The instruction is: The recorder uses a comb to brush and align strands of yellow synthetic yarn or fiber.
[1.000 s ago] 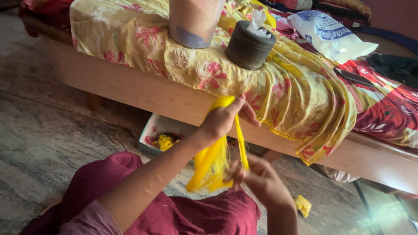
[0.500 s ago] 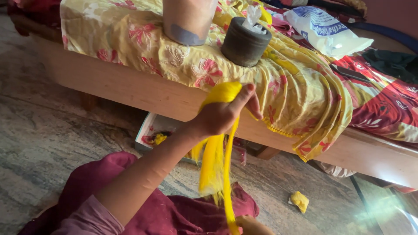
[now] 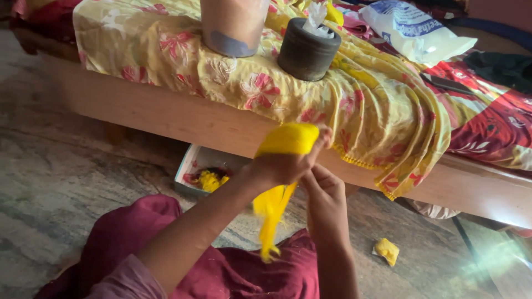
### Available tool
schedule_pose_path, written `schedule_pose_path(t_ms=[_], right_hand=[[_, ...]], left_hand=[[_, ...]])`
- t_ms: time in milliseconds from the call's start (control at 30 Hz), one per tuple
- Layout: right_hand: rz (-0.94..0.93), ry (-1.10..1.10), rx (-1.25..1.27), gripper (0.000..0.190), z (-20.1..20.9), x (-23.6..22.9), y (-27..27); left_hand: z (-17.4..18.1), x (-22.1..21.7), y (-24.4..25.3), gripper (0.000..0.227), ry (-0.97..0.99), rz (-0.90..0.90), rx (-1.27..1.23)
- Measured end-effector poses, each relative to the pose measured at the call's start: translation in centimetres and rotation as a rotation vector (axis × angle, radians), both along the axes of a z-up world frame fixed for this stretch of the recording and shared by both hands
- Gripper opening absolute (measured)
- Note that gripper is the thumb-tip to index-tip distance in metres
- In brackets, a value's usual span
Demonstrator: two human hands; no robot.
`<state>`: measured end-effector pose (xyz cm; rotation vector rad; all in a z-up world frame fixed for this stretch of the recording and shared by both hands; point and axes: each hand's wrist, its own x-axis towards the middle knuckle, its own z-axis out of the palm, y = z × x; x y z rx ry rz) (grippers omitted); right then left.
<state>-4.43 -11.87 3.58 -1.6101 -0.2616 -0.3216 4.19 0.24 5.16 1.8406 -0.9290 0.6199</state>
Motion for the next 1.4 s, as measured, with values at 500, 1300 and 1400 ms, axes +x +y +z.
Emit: schedule_pose_path(t_ms=[500,1300,1400], right_hand=[[0.113,0.295,0.474,0.022,-0.7,-0.6,2.6],[-0.623,0.756,-0.926,0.033,-16.6,-1.3,-52.3],[-0.64,0.75,-0.97,0.032,-21.1,-5.2,-58.7]], left_hand=[[-2.5,1.8,-0.5,0.041,0.251,0.268,-0.62],[-16.7,-6.3,8.2,0.057,1.887,-1.034,-1.225],[-16.1,-4.5,12.1,0.046,1.645,-0.846,-1.313]])
